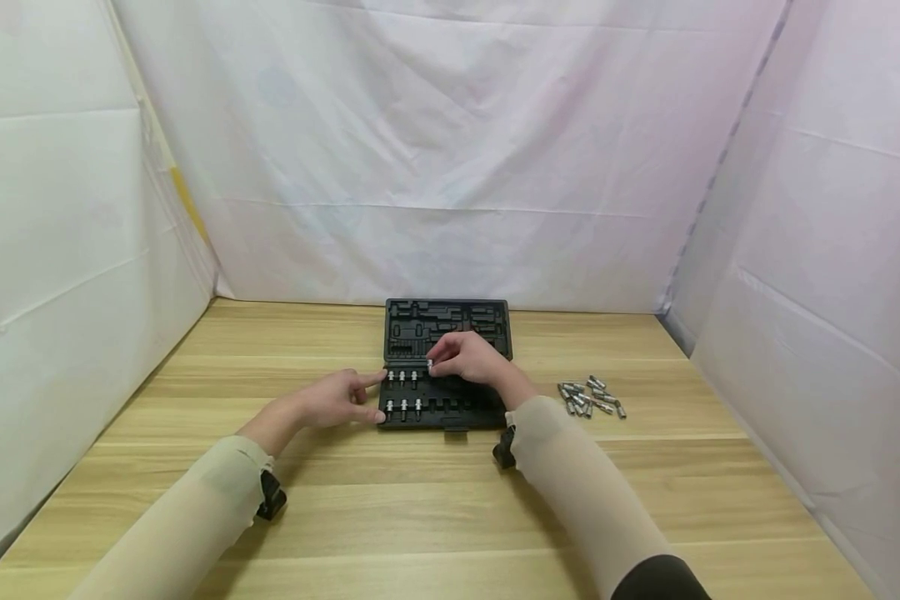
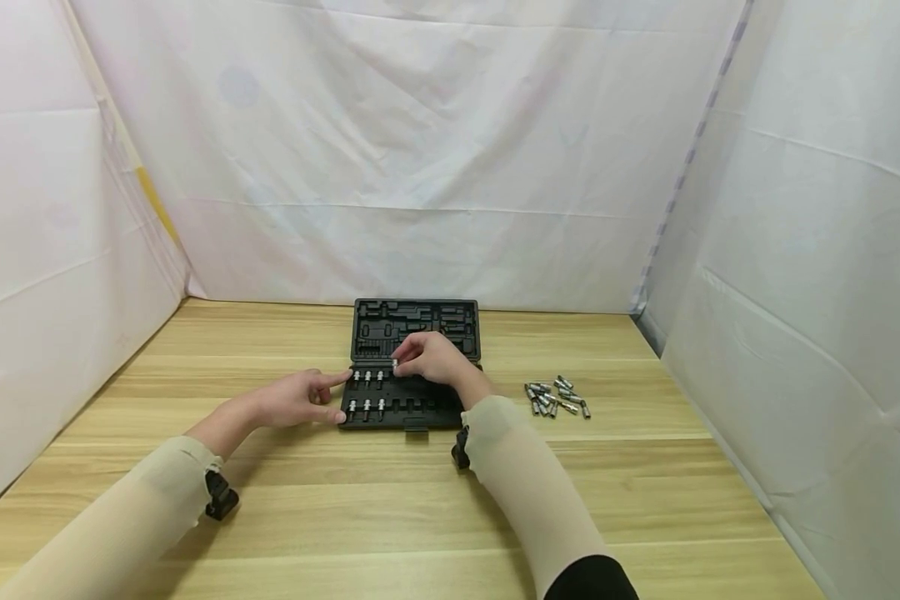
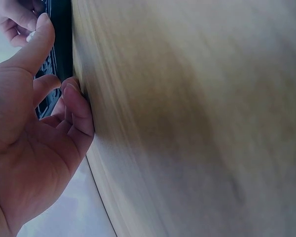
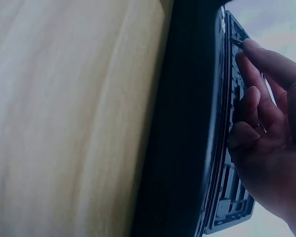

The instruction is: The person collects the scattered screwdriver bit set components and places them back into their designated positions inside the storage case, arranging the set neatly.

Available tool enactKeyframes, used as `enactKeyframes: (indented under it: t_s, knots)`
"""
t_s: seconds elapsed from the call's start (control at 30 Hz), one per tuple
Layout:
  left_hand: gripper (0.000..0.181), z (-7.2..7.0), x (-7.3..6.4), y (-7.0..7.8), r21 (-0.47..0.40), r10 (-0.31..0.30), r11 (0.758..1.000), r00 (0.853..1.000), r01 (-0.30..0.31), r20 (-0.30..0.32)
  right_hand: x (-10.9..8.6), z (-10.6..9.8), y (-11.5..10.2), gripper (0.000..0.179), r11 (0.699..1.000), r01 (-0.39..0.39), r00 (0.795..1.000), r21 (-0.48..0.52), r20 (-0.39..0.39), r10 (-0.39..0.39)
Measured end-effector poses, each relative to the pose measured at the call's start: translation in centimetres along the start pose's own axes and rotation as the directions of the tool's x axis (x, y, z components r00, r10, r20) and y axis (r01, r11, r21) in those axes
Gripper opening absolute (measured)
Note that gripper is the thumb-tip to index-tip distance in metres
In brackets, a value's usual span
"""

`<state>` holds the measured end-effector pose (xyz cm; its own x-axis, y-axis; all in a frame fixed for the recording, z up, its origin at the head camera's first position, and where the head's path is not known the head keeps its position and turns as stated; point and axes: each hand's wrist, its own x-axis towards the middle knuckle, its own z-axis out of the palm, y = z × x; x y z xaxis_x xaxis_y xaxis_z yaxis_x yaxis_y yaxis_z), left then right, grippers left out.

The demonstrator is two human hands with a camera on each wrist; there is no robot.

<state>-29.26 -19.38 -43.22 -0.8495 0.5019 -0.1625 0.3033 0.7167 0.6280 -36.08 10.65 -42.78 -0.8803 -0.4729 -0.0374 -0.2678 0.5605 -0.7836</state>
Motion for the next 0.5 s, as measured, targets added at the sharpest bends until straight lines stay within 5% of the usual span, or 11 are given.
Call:
enactKeyframes:
  t_s: [0.5]
  knots:
    - [0.089, 0.05, 0.05, -0.15, 0.002, -0.007, 1.0, 1.0, 0.007, 0.004, 0.74, 0.91, 0.13, 0.019, 0.992, -0.063, 0.998, -0.107, 0.013, 0.065]
